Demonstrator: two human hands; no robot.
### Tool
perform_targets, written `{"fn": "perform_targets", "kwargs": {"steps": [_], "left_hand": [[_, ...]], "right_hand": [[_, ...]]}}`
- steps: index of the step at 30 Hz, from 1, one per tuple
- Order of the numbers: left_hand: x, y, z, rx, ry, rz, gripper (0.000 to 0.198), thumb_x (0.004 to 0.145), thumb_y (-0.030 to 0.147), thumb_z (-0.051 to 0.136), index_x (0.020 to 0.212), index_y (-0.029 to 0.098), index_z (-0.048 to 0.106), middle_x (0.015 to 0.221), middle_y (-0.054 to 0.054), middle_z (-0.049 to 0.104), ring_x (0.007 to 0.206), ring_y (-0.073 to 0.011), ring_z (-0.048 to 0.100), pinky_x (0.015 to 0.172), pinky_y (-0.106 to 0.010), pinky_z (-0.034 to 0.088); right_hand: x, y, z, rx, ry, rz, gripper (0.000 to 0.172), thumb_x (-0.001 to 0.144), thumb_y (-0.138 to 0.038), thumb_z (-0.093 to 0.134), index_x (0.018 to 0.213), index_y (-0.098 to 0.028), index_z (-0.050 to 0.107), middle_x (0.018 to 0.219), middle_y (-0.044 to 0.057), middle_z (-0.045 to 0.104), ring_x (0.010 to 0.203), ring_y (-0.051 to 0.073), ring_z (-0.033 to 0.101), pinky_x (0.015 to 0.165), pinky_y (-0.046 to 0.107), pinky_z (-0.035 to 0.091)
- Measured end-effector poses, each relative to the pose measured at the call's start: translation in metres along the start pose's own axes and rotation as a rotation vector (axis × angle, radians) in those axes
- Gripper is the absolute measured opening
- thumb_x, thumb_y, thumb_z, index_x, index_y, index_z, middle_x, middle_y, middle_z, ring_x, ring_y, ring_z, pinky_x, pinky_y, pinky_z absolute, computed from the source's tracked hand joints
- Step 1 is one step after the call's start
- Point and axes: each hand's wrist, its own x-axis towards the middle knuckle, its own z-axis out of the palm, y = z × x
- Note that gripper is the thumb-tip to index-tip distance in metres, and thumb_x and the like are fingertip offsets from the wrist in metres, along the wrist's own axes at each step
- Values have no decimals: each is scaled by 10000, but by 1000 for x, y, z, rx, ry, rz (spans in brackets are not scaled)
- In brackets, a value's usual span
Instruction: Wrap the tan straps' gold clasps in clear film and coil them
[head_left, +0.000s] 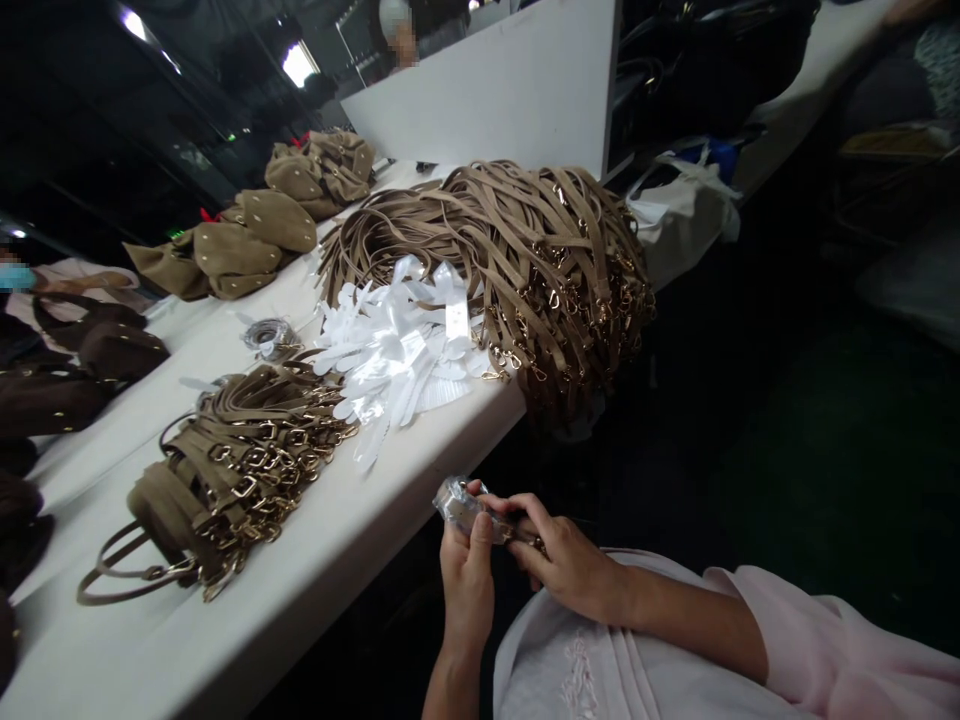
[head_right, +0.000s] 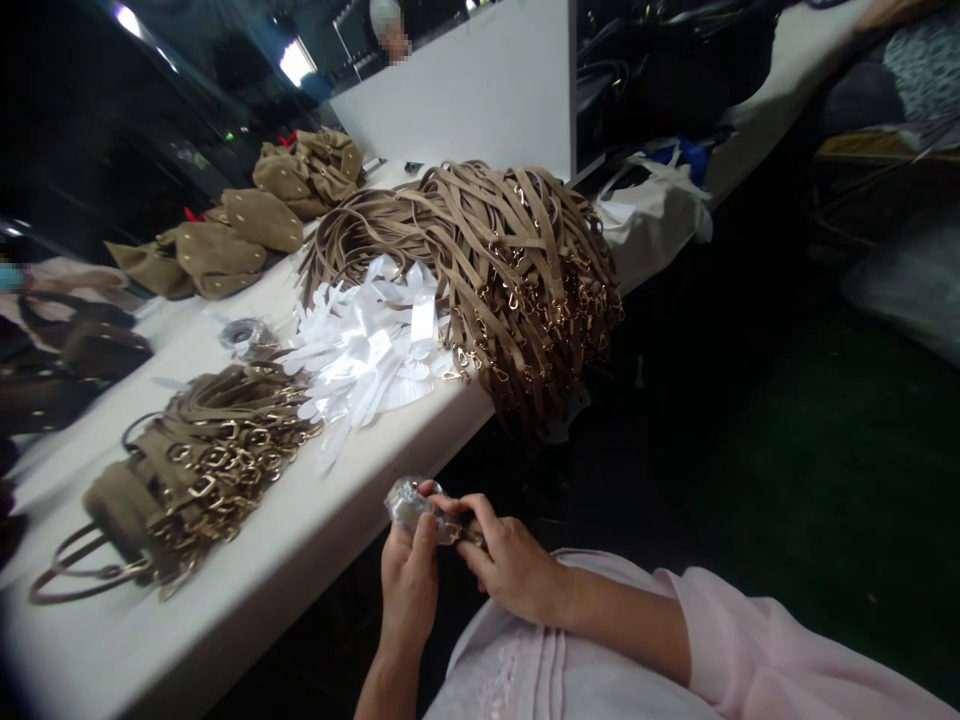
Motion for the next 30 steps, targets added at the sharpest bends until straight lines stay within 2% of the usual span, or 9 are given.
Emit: {"fn": "perform_targets", "kwargs": {"steps": [2, 5, 9, 11, 13, 17, 21, 26, 30], "left_hand": [[0, -6, 0, 84, 33, 29, 362, 901, 403, 613, 1189, 189, 562, 1012, -59, 650, 907, -170, 616, 859, -274, 496], [0, -7, 2, 157, 64, 20, 414, 886, 434, 619, 1215, 192, 549, 1009, -59, 669, 852, -168, 627, 812, -279, 507], [2, -2, 3, 238, 115, -16, 429, 880, 459, 616, 1208, 189, 561, 1002, -56, 673, 807, -155, 610, 753, -258, 495], [4, 0, 2, 234, 95, -67, 428, 886, 463, 607, 1208, 185, 560, 990, -56, 674, 797, -149, 595, 745, -250, 481], [4, 1, 0, 220, 43, -128, 420, 892, 465, 600, 1191, 172, 574, 973, -58, 676, 785, -143, 584, 741, -246, 469], [-1, -7, 0, 222, -42, -209, 404, 886, 460, 611, 1137, 144, 615, 927, -61, 674, 772, -144, 572, 726, -245, 459], [-8, -22, 6, 289, -71, -243, 384, 858, 474, 639, 1024, 128, 649, 884, -63, 670, 760, -158, 581, 713, -257, 463], [-12, -36, 10, 260, -28, -303, 417, 824, 526, 657, 937, 125, 659, 835, -60, 658, 726, -171, 594, 676, -260, 465], [-14, -45, 9, 100, 9, -401, 422, 777, 534, 708, 804, 117, 647, 745, -42, 617, 674, -151, 569, 635, -239, 435]], "right_hand": [[1, 1, 1, 63, 69, 59, 190, 923, -322, 538, 1058, -215, 456, 680, -55, 570, 486, 91, 552, 474, 197, 433], [3, 3, 0, 290, 60, 133, 286, 827, -353, 671, 894, -203, 437, 685, -52, 577, 479, 93, 566, 464, 201, 455], [1, 2, -10, 635, -170, 115, 353, 754, -261, 737, 963, -180, 464, 912, 44, 673, 876, 187, 703, 803, 308, 543], [-4, 2, -17, 740, -321, 125, 447, 723, -187, 734, 1079, -176, 463, 1140, 110, 651, 1130, 229, 635, 997, 374, 467], [-10, 4, -21, 745, -408, 134, 518, 727, -140, 707, 1169, -184, 441, 1263, 131, 600, 1220, 234, 581, 1072, 402, 406], [-16, 12, -21, 267, -318, 50, 245, 914, -210, 517, 1157, -182, 530, 1091, 98, 685, 1016, 202, 680, 914, 350, 510], [-15, 22, -20, -372, -215, -230, 158, 917, -237, 526, 925, -181, 673, 876, 54, 716, 785, 178, 676, 735, 270, 502], [-14, 36, -13, -621, -84, -433, 84, 779, -178, 582, 802, -168, 662, 717, 35, 686, 606, 155, 617, 540, 232, 426], [-13, 48, -5, -695, -41, -589, 129, 765, -165, 542, 745, -175, 668, 671, 36, 674, 600, 163, 618, 515, 235, 408]]}}
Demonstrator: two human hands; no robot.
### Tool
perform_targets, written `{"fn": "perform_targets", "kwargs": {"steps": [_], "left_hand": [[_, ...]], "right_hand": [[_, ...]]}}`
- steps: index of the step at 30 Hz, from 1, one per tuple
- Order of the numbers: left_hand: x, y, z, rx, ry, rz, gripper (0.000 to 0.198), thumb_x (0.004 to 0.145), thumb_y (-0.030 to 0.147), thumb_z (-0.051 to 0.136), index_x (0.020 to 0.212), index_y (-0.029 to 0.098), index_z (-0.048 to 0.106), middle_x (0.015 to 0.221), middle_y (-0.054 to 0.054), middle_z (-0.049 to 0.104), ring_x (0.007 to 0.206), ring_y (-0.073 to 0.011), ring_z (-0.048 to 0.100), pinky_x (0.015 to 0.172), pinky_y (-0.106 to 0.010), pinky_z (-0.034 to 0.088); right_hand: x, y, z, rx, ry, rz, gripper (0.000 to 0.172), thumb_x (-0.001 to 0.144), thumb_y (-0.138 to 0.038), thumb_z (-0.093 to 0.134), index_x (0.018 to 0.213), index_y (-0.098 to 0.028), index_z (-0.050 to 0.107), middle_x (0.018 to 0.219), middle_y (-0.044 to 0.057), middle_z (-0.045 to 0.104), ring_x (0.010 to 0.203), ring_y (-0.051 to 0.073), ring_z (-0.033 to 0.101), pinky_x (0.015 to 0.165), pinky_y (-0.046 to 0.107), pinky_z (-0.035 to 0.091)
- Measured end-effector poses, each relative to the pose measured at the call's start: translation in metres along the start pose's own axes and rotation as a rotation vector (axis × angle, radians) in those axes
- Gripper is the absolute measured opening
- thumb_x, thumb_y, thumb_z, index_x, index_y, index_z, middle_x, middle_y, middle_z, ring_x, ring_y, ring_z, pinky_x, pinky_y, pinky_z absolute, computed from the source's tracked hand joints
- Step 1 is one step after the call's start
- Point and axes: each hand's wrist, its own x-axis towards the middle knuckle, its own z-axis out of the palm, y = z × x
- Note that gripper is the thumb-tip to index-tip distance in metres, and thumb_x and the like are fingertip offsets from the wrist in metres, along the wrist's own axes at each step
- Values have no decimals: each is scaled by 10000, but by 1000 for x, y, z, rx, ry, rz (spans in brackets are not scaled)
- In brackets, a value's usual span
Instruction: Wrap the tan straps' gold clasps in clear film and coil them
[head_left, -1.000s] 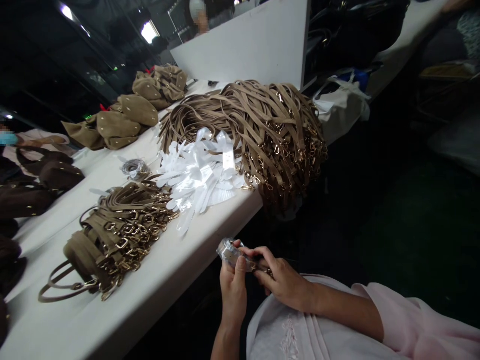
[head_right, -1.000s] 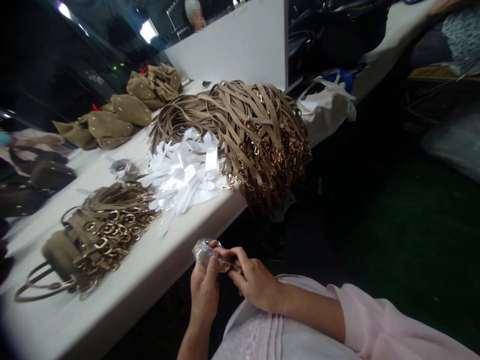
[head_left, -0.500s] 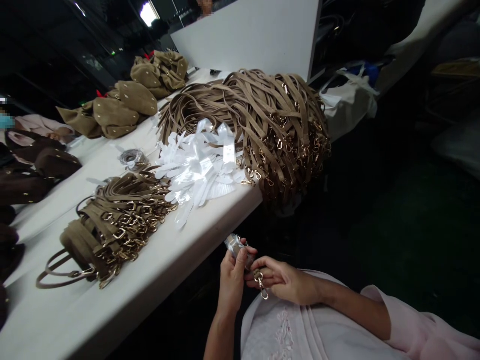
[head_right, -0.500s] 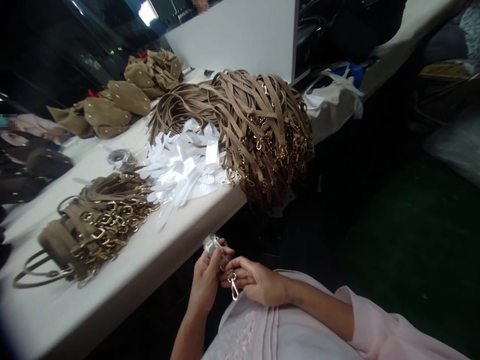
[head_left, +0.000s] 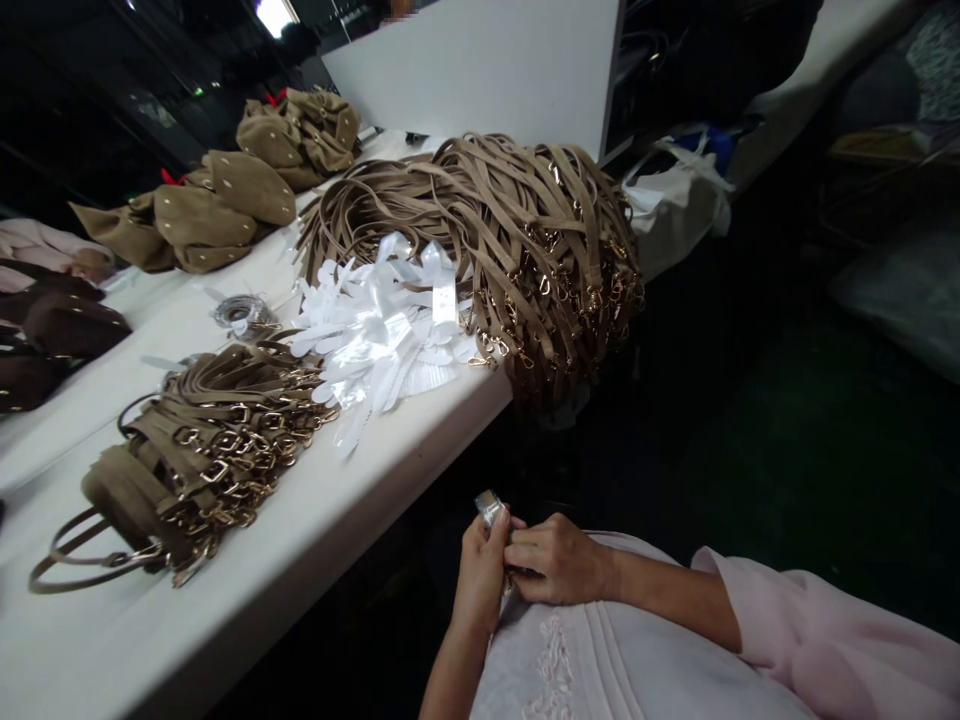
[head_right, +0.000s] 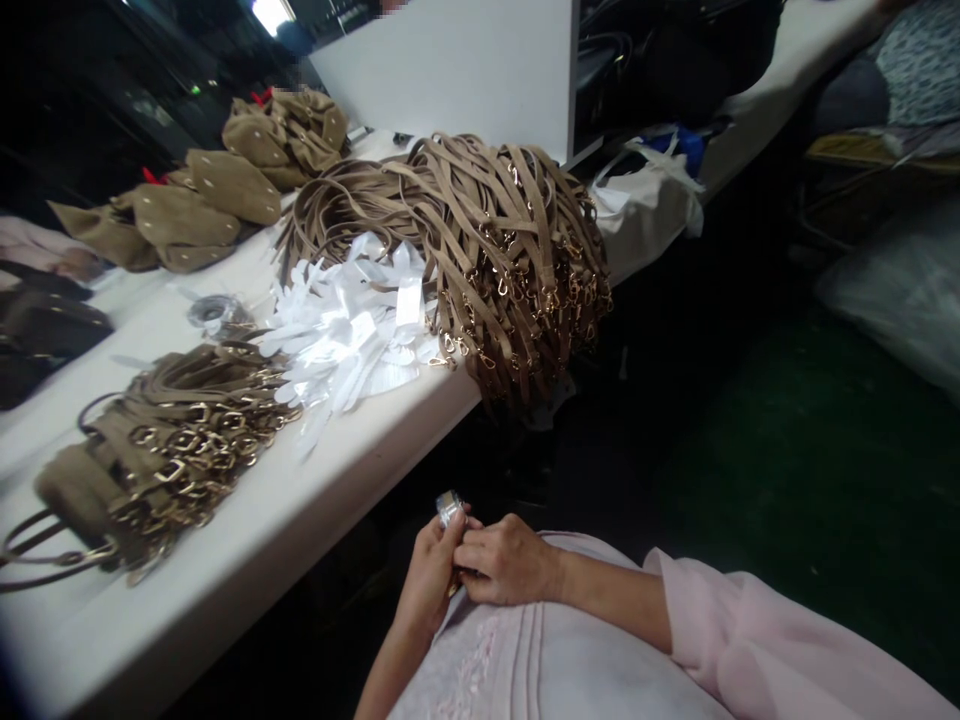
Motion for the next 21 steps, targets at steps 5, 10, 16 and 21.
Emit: {"fn": "perform_targets", "kwargs": {"steps": [5, 10, 16, 21], "left_hand": [[-3, -11, -2, -32, -33, -53, 480, 747, 563, 726, 863, 105, 644, 721, -27, 576, 648, -142, 538, 616, -245, 406], [-12, -4, -5, 82, -75, 2, 474, 817, 583, 638, 906, 117, 647, 790, -34, 574, 727, -156, 519, 668, -249, 402], [-24, 9, -7, 275, -208, 71, 531, 892, 629, 468, 849, 134, 653, 778, -38, 575, 741, -174, 501, 719, -270, 410], [-31, 4, -15, 286, -349, 71, 436, 929, 534, 480, 957, 141, 668, 848, -53, 606, 796, -187, 525, 752, -275, 416]], "right_hand": [[-1, 1, 3, 276, 57, 77, 181, 751, -146, 522, 721, -177, 698, 665, 25, 684, 591, 140, 623, 560, 228, 457], [-5, -1, -4, 749, 45, 481, 188, 813, -304, 606, 781, -145, 701, 644, 34, 676, 533, 127, 607, 527, 232, 469], [-8, -3, -10, 1241, -6, 897, 376, 709, -458, 748, 788, -119, 605, 592, 16, 666, 462, 114, 602, 474, 210, 451], [-12, -2, -14, 1274, -134, 965, 452, 713, -545, 718, 678, -121, 567, 572, 35, 668, 431, 107, 590, 439, 194, 423]]}}
